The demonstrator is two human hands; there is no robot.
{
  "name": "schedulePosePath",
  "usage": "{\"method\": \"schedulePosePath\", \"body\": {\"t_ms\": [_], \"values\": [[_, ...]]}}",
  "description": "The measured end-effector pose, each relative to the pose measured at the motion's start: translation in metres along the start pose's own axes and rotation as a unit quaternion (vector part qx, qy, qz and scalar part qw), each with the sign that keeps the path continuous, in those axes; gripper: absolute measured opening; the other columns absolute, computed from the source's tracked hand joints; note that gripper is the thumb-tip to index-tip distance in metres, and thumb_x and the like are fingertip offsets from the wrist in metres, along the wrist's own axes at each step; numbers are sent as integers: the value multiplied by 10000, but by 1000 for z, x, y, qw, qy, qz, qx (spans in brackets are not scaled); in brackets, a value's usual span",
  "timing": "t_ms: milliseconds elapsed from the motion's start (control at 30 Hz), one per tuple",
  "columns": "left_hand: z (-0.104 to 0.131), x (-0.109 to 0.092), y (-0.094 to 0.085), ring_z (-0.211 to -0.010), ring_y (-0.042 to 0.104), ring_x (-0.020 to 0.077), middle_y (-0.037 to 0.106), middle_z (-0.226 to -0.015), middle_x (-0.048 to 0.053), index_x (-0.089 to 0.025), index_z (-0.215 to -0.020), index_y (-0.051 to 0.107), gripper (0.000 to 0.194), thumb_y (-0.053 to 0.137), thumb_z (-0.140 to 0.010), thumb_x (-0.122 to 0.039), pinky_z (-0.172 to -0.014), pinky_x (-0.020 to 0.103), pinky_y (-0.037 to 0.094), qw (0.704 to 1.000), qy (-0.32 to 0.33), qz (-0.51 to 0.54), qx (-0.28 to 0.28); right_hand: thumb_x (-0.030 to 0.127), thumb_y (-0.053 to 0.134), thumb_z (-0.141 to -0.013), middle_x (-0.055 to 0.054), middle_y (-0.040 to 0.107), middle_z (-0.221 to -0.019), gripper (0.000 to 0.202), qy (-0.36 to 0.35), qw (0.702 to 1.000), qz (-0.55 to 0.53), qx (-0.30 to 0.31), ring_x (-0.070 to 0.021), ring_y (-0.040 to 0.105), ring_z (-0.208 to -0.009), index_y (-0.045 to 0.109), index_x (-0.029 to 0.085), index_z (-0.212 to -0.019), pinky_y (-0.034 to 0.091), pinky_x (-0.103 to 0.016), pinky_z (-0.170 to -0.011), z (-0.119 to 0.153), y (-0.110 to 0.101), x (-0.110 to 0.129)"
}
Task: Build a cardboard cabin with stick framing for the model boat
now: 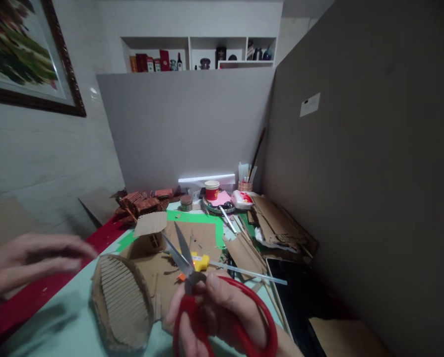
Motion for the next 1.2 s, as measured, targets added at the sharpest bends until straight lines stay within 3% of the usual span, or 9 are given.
{"method": "schedulePosePath", "body": {"t_ms": [67, 133, 200, 333, 533, 667, 933, 1067, 1200], "values": [[-23, -1, 2, -964, 730, 285, 796, -1059, 3, -320, -1004, 786, 298, 718, -806, -531, -821, 314, 575, 989, -28, -126, -67, 784, 318, -924, -31, 578, -646, 780, 0, 1000, -9, -16, -87, 473, -477, 653, 85, -1010, 394, -209, -501, -1, -3, 0], [-46, -3, 11, -1205, 623, 352, 682, -1331, 110, -231, -1240, 684, 564, 677, -809, -596, -1026, 447, 492, 986, -11, -149, -73, 751, 381, -928, -29, 585, -638, 708, 4, 999, -23, -35, -92, 478, -475, 652, 106, -1032, 408, -213, -516, 0, -5, 0], [-66, -1, 22, -1296, 551, 380, 572, -1450, 196, -161, -1404, 543, 793, 697, -777, -620, -1102, 522, 415, 984, -5, -170, -45, 694, 451, -936, -24, 585, -624, 621, 11, 998, -33, -49, -96, 484, -483, 657, 121, -1054, 426, -215, -543, 0, -7, 0], [-89, 12, 43, -1424, 397, 368, 436, -1563, 196, -152, -1517, 378, 1006, 807, -694, -539, -1184, 540, 303, 977, 32, -211, 22, 601, 513, -958, -37, 589, -673, 542, 30, 996, -51, -63, -68, 490, -504, 687, 92, -1025, 387, -161, -503, -2, -8, 1], [-104, 31, 61, -1340, 468, 382, 472, -1504, 170, -208, -1502, 377, 878, 800, -753, -384, -1096, 612, 382, 971, 63, -217, 71, 579, 616, -909, -79, 636, -845, 489, 43, 988, -66, -129, -132, 637, -746, 710, 111, -1015, 514, -212, -726, 2, -14, -7], [-111, 37, 57, -1304, 499, 373, 514, -1435, 166, -193, -1453, 433, 776, 779, -766, -295, -1089, 622, 389, 983, 67, -166, 48, 618, 614, -888, -67, 644, -783, 523, 55, 990, -52, -120, -124, 585, -576, 677, 137, -1083, 482, -225, -559, 4, -19, -6], [-87, -7, 40, -1320, 546, 316, 574, -1425, 95, -325, -1465, 411, 763, 770, -792, -338, -1042, 396, 516, 985, 152, 79, 19, 562, 572, -928, 12, 547, -613, 425, -56, 980, 66, -180, -112, 514, -468, 602, 146, -1009, 419, -240, -471, -17, -9, 13], [-61, -37, 55, -1276, 579, 235, 597, -1388, -22, -440, -1422, 460, 732, 785, -778, -312, -1042, 279, 507, 965, 212, 156, -6, 478, 670, -899, 0, 599, -738, 389, -121, 963, 123, -208, -144, 597, -616, 545, 173, -1104, 483, -280, -569, -23, -16, 9], [-37, -36, 72, -1357, 488, 244, 470, -1503, 16, -353, -1480, 421, 844, 802, -744, -196, -1086, 234, 474, 964, 204, 166, -37, 495, 715, -865, -8, 608, -910, 449, -144, 950, 135, -240, -135, 637, -681, 516, 209, -1147, 527, -300, -642, -20, -13, 14]]}}
Point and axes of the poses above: each hand's wrist, its own z-axis away from the middle knuckle, its own y-axis out of the palm, x = y × z, the point moved 2 cm from there along -z, towards the middle knuckle
